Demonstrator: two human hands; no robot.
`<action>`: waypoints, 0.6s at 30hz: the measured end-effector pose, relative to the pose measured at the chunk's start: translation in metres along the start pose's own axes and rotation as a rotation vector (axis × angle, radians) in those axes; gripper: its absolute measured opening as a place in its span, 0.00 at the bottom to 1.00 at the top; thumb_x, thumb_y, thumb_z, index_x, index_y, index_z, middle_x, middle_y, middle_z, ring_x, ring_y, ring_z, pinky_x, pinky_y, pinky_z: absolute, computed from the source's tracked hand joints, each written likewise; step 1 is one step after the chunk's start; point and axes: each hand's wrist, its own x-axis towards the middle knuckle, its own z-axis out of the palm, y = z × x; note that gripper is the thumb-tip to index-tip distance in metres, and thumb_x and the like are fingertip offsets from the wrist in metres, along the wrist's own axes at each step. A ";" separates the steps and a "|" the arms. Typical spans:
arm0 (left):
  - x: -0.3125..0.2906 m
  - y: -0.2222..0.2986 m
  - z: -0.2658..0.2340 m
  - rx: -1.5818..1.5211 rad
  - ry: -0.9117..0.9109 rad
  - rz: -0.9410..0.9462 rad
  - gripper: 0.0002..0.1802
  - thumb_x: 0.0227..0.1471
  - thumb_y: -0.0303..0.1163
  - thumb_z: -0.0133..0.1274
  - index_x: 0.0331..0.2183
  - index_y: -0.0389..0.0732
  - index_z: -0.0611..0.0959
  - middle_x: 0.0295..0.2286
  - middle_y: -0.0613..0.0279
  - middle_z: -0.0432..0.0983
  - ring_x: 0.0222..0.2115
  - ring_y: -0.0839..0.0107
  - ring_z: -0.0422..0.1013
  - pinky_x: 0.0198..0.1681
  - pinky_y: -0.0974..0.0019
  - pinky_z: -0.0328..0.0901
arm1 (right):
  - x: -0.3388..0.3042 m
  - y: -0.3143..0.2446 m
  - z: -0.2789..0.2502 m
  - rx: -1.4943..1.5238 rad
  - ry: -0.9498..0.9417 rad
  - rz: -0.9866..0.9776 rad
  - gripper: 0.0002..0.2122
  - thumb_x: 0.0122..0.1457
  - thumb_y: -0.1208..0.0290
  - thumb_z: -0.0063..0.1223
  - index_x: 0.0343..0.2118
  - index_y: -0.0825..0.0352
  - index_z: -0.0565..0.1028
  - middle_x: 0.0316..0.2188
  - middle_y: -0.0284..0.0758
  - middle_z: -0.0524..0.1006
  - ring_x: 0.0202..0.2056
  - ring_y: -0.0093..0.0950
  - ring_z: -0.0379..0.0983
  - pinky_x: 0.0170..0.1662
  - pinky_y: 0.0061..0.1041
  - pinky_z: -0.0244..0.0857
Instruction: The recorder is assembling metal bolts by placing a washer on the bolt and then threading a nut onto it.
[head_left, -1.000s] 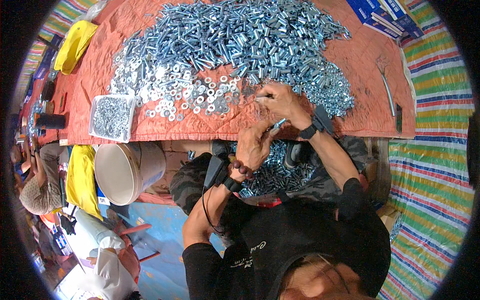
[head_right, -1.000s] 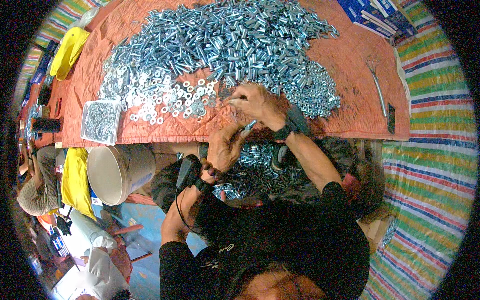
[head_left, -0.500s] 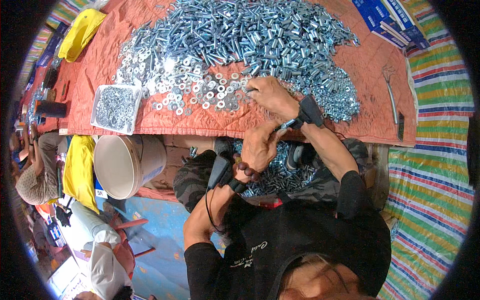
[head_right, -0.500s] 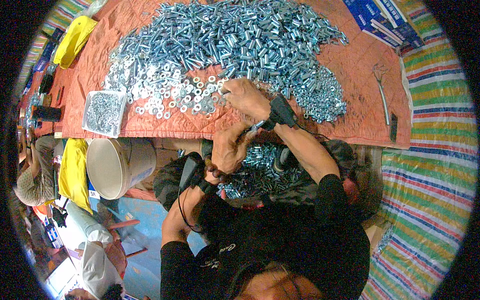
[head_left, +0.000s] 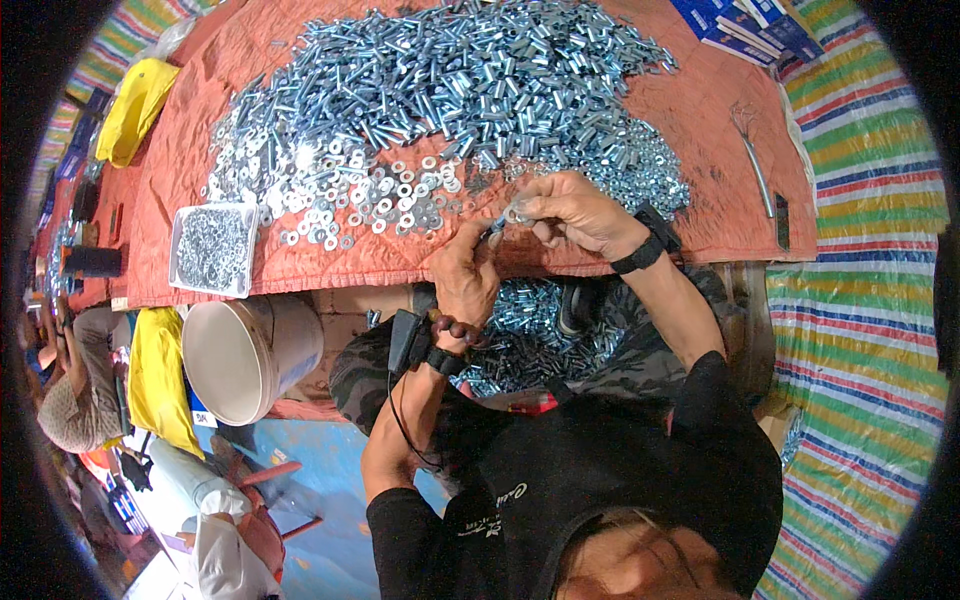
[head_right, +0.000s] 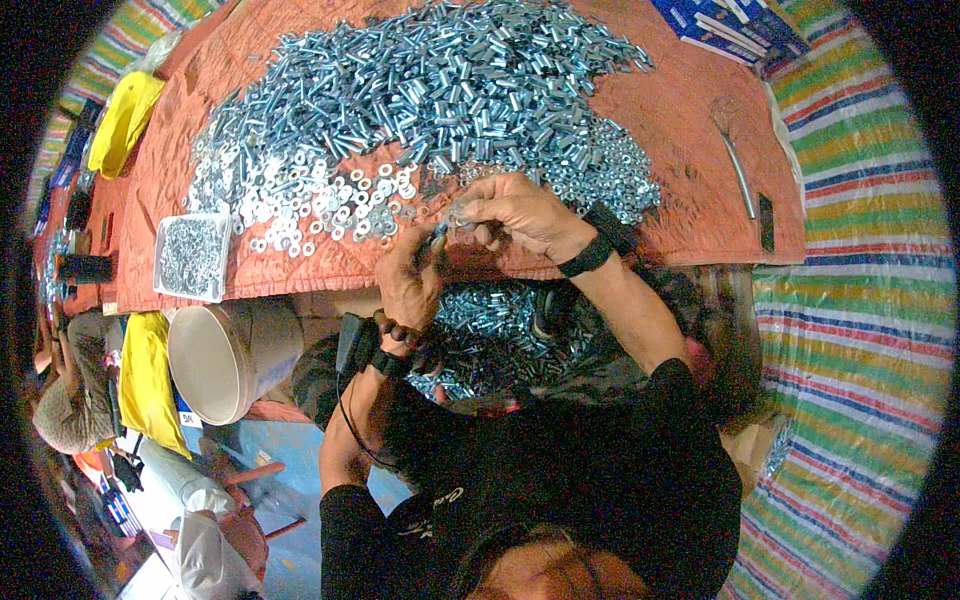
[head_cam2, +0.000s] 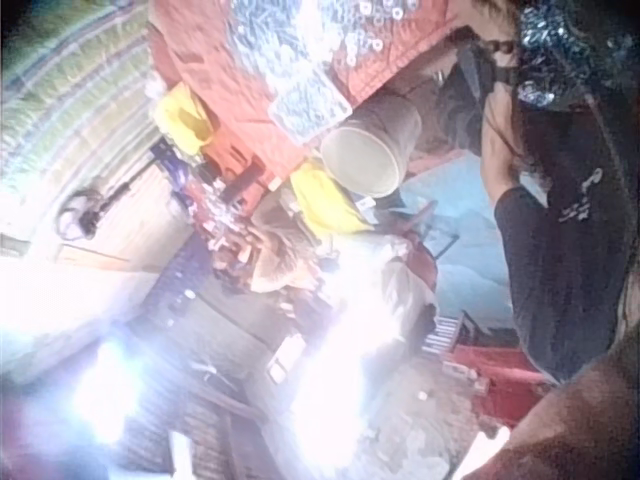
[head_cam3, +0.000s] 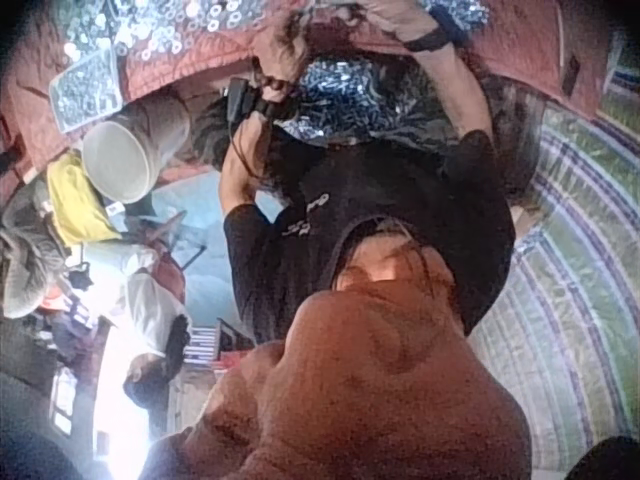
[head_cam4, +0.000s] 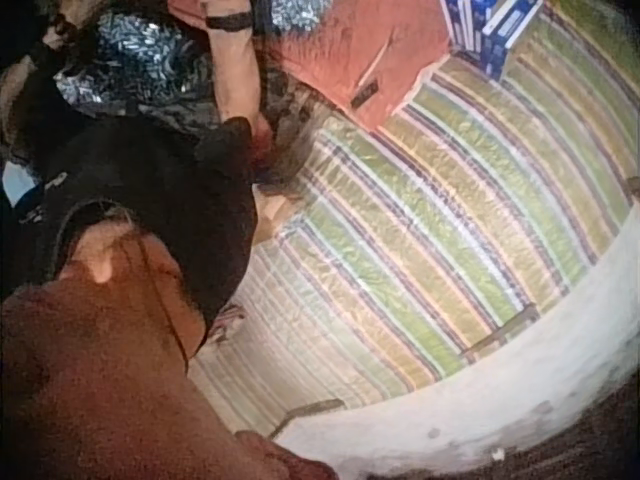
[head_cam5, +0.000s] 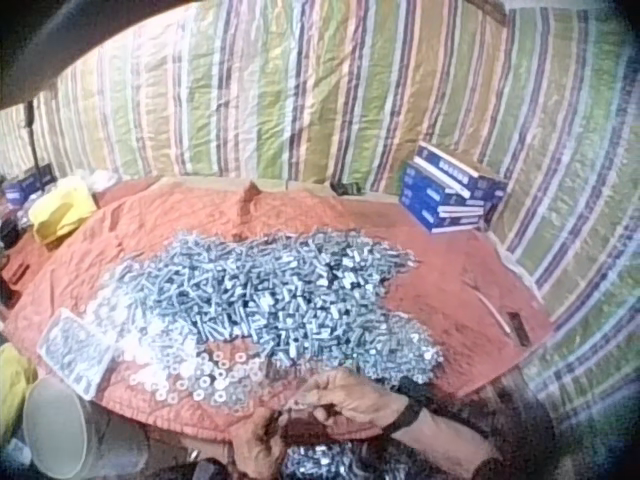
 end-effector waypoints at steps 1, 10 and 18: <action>0.001 0.003 0.000 -0.035 0.004 0.025 0.09 0.48 0.23 0.53 0.36 0.39 0.78 0.22 0.53 0.74 0.20 0.63 0.71 0.26 0.66 0.65 | -0.002 0.000 0.002 -0.009 0.019 0.017 0.07 0.57 0.73 0.53 0.33 0.72 0.76 0.25 0.32 0.77 0.20 0.16 0.71 0.20 0.13 0.65; 0.001 -0.007 0.015 0.014 -0.021 0.199 0.18 0.43 0.17 0.48 0.39 0.38 0.79 0.25 0.50 0.77 0.27 0.59 0.76 0.31 0.63 0.68 | -0.017 0.009 -0.003 0.098 0.041 0.001 0.06 0.57 0.71 0.55 0.31 0.68 0.76 0.24 0.31 0.77 0.20 0.16 0.71 0.20 0.13 0.64; 0.004 0.006 0.021 -0.058 -0.154 0.051 0.11 0.48 0.21 0.51 0.37 0.38 0.79 0.24 0.55 0.76 0.26 0.68 0.74 0.31 0.67 0.66 | -0.034 0.007 0.005 -0.182 0.276 -0.278 0.07 0.58 0.70 0.54 0.32 0.70 0.74 0.24 0.32 0.77 0.20 0.15 0.71 0.22 0.13 0.65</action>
